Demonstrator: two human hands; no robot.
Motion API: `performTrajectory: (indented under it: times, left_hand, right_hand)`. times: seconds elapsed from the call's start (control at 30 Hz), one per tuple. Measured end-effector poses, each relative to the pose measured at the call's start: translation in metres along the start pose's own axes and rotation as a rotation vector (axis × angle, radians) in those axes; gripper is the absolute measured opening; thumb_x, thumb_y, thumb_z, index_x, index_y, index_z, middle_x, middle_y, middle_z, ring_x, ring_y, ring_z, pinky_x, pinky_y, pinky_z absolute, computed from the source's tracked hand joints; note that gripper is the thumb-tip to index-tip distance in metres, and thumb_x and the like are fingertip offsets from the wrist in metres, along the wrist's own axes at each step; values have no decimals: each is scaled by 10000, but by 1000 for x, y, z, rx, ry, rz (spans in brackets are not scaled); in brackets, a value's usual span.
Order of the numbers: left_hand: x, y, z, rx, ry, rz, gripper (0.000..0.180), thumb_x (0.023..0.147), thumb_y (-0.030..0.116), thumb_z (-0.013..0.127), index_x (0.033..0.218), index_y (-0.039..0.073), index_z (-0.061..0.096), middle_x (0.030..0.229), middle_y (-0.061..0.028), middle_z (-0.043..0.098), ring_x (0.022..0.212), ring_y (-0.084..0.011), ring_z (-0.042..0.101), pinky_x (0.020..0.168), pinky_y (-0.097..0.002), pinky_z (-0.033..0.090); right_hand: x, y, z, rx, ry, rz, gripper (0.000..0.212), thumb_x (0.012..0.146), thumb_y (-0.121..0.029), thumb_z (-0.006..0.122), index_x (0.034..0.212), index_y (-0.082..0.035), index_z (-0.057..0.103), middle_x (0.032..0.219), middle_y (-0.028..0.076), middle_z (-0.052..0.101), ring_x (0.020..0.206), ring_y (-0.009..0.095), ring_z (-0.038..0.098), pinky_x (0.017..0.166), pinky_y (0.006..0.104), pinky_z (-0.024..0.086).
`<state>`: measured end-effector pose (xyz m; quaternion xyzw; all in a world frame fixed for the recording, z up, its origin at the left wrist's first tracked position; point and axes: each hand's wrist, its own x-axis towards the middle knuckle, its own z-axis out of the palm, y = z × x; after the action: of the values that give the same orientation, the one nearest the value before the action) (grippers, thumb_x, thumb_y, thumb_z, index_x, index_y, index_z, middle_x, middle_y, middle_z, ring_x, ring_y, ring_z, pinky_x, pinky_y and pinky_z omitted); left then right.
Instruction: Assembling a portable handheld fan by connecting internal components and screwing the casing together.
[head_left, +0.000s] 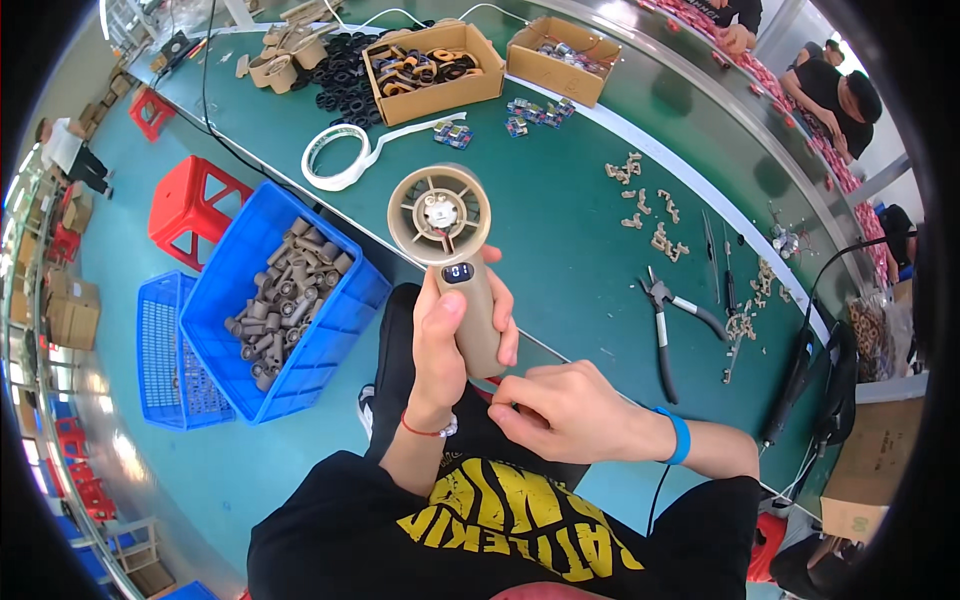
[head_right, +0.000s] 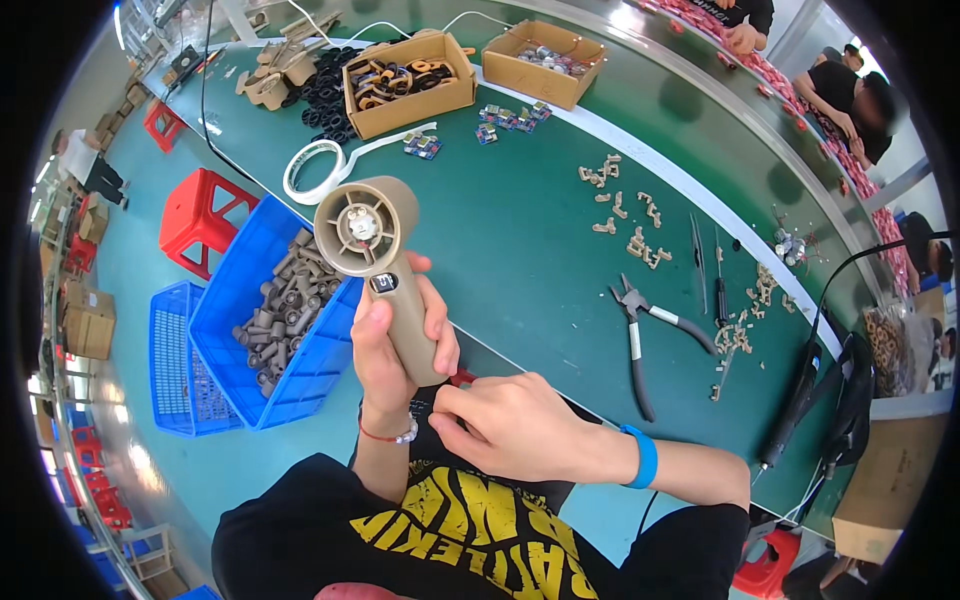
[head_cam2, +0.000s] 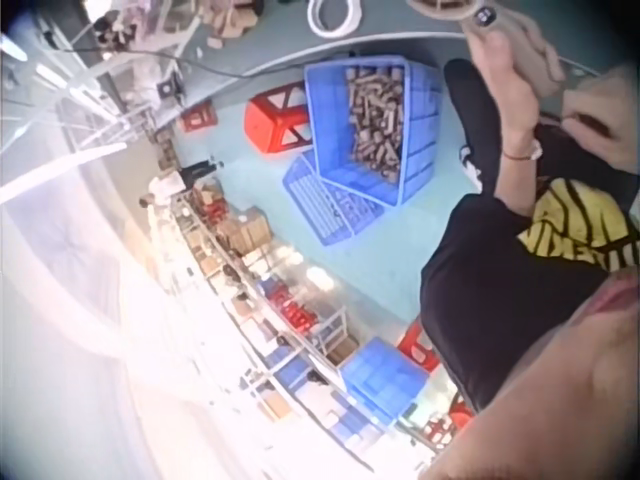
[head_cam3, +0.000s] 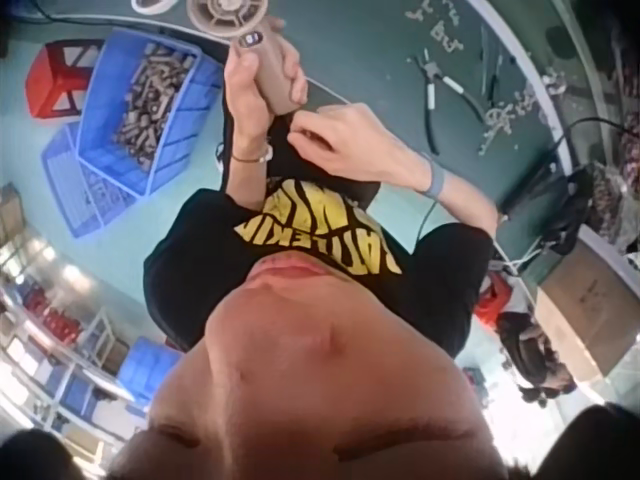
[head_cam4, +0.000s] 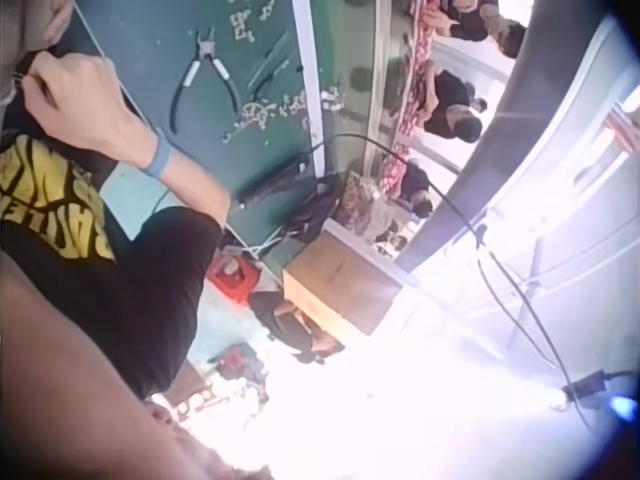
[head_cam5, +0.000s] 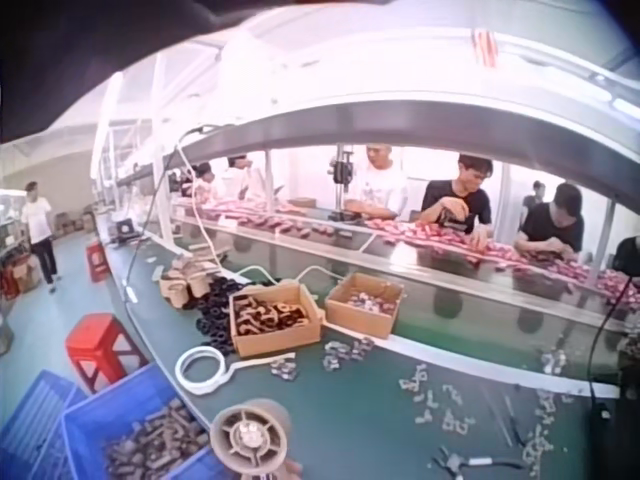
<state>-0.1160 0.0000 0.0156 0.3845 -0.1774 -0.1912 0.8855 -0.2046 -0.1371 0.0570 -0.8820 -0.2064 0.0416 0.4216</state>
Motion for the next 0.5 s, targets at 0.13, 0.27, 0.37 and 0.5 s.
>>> performTrajectory:
  times: [0.13, 0.27, 0.37, 0.5]
  left_hand:
    - [-2, 3, 5, 36, 36, 2, 540, 948, 386, 467, 1281, -30, 383, 744, -109, 502, 485, -168, 527, 465, -287, 475]
    - [0, 5, 6, 65, 0, -24, 463, 953, 281, 491, 1292, -20, 397, 770, -103, 524, 524, -149, 522, 498, -273, 452]
    - [-2, 3, 7, 116, 13, -26, 422, 950, 219, 506, 1279, -26, 406, 761, -102, 531, 521, -141, 516, 495, -264, 447]
    - [-4, 4, 7, 74, 11, -34, 395, 953, 197, 504, 1263, -31, 414, 748, -103, 535, 518, -137, 515, 493, -258, 443]
  right_hand:
    - [-1, -2, -4, -17, 25, 28, 89, 878, -153, 634, 841, -83, 592, 570, 61, 540, 517, 257, 573, 469, 382, 445]
    - [1, 3, -8, 63, 197, 52, 62, 846, -62, 660, 815, -47, 609, 591, 49, 540, 456, 169, 500, 442, 294, 382]
    - [2, 1, -8, 93, 177, 90, 64, 849, -62, 658, 809, -45, 611, 585, 48, 539, 454, 171, 505, 440, 295, 385]
    - [1, -1, -6, 72, 167, 35, 64, 846, -59, 657, 803, -47, 611, 578, 44, 543, 450, 172, 505, 435, 293, 387]
